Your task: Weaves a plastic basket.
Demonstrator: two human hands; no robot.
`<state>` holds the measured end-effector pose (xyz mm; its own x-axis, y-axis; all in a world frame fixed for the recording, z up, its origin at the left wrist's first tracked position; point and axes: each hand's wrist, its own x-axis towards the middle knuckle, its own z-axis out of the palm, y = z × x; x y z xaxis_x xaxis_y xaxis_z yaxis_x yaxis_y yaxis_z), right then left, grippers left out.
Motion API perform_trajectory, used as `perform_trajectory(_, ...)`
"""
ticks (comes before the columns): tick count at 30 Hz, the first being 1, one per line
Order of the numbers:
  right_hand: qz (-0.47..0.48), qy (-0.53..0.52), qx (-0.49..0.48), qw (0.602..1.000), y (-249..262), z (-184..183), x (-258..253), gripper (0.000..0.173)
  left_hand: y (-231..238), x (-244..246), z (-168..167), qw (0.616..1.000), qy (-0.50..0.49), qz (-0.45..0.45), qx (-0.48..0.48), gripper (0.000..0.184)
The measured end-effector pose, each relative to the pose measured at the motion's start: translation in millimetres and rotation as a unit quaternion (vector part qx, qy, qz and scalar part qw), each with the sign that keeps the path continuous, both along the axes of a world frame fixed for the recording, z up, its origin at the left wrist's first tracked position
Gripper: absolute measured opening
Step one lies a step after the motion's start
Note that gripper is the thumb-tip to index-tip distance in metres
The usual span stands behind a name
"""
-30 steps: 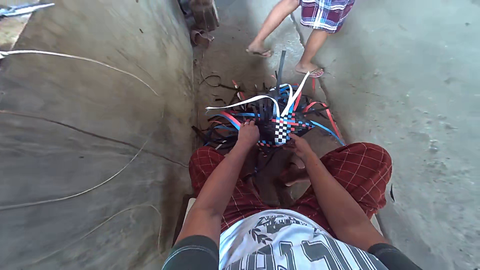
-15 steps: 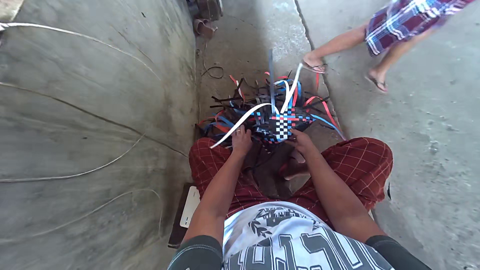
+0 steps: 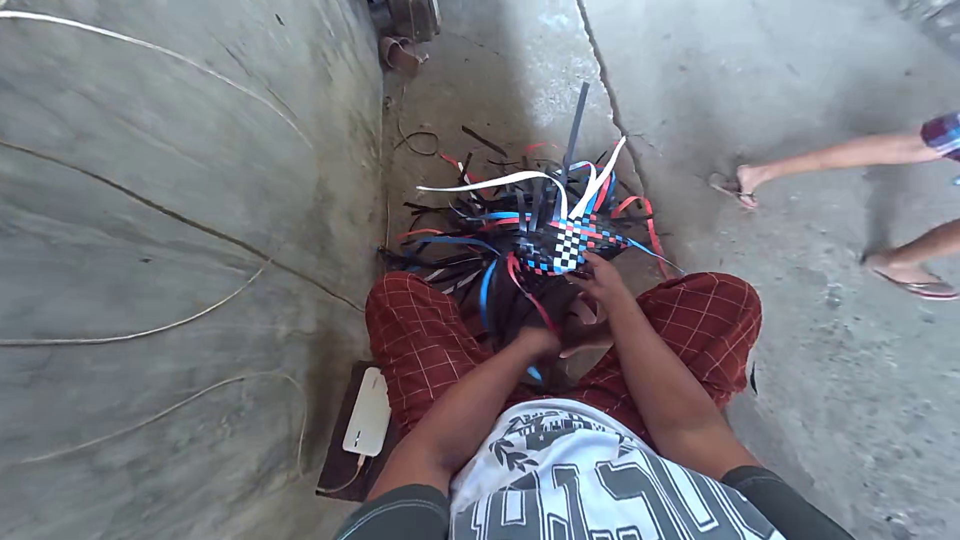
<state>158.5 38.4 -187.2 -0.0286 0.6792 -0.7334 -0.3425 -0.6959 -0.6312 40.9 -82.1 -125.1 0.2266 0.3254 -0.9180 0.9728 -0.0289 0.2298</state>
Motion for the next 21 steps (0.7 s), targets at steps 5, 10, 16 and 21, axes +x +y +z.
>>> perform_trajectory(5,0.068,-0.031,0.002,0.997,-3.3,-3.1,7.3,0.042,14.2,-86.9,39.3,0.981,-0.107,0.125,0.1,0.043)
perform_trajectory(10,0.11,-0.043,0.005,0.993,-9.8,-2.5,1.9,0.04,44.5,-135.7,6.3,0.869,-0.132,0.332,0.342,0.033)
perform_trajectory(16,0.173,-0.095,0.02,0.98,-22.3,17.4,2.7,0.045,79.5,-135.4,-33.4,0.859,-0.177,0.33,0.35,0.039)
perform_trajectory(21,0.201,-0.092,0.073,0.973,-24.9,11.9,19.7,0.043,62.2,-130.5,-22.9,0.848,-0.224,0.339,0.341,0.024)
